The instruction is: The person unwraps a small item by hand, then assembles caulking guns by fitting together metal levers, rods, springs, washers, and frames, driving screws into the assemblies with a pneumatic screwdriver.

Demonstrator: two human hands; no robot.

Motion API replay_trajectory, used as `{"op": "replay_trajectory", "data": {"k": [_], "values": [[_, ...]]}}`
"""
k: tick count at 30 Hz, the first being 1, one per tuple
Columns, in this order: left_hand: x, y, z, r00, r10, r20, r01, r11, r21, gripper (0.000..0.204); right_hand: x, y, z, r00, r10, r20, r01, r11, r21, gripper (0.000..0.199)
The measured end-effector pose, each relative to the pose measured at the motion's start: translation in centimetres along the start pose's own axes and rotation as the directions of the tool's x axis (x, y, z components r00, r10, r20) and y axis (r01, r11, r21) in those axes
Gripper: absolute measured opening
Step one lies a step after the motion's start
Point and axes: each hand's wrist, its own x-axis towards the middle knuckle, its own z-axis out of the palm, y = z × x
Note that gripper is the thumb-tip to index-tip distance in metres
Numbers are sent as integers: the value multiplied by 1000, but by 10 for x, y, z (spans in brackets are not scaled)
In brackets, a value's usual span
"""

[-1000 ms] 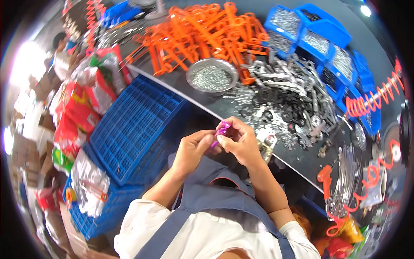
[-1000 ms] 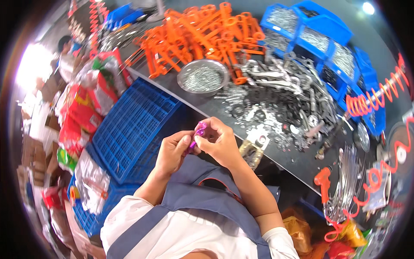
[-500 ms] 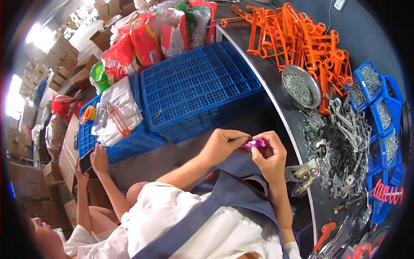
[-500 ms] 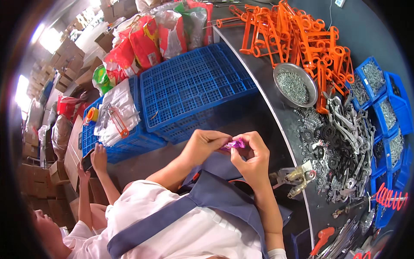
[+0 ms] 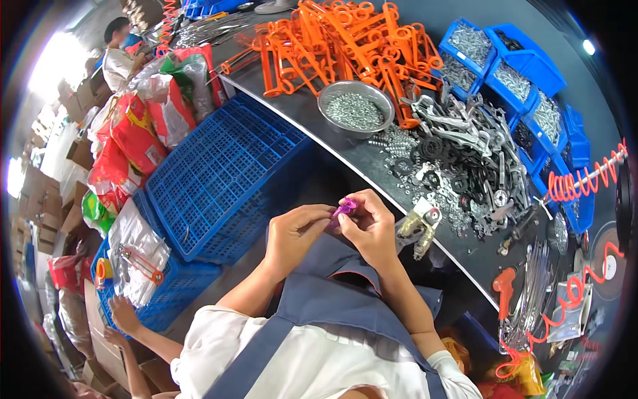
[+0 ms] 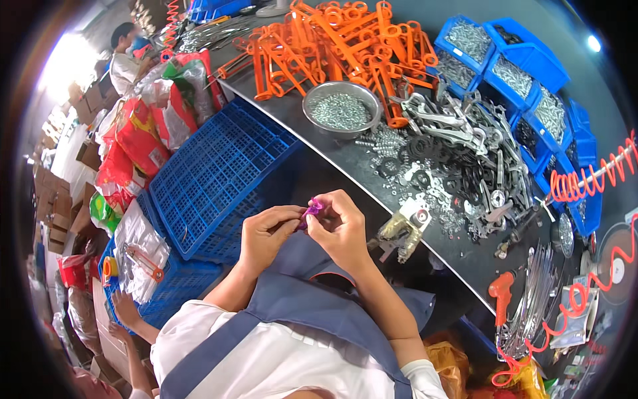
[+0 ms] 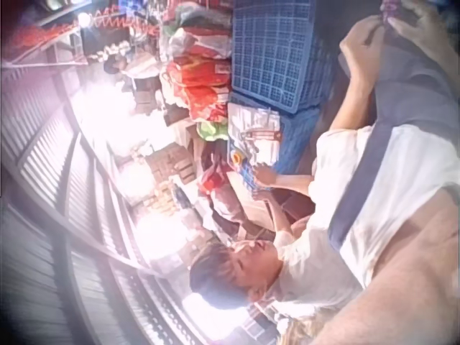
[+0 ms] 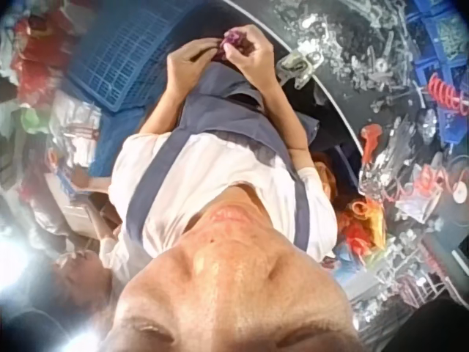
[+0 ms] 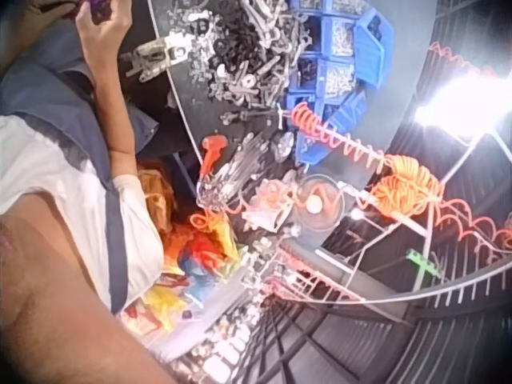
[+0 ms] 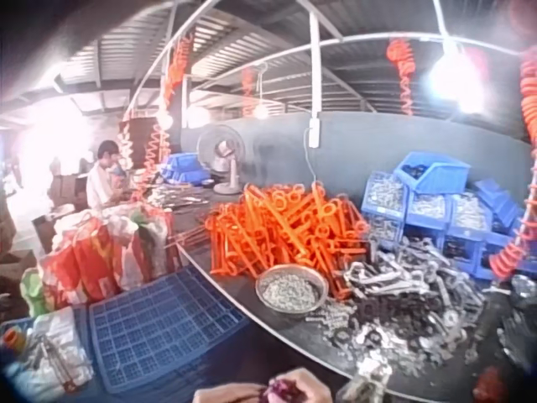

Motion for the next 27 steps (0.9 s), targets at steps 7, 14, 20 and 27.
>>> {"op": "replay_trajectory", "data": {"k": [7,14,20,27], "values": [[3,-4,15,996,79,39,-83,992,92,10,-6,-1,-17,995,-88,49,96,976,-194,16],[1,-8,39,927,375,-1,-359,890,280,11,-12,-3,-21,994,108,6,-108,994,-15,19],[3,-12,42,992,113,-53,-96,963,252,7,-19,0,-26,996,-62,62,72,981,-182,24],[8,-8,40,981,-155,113,151,987,47,5,-24,13,-38,992,9,124,-35,977,210,30]]}}
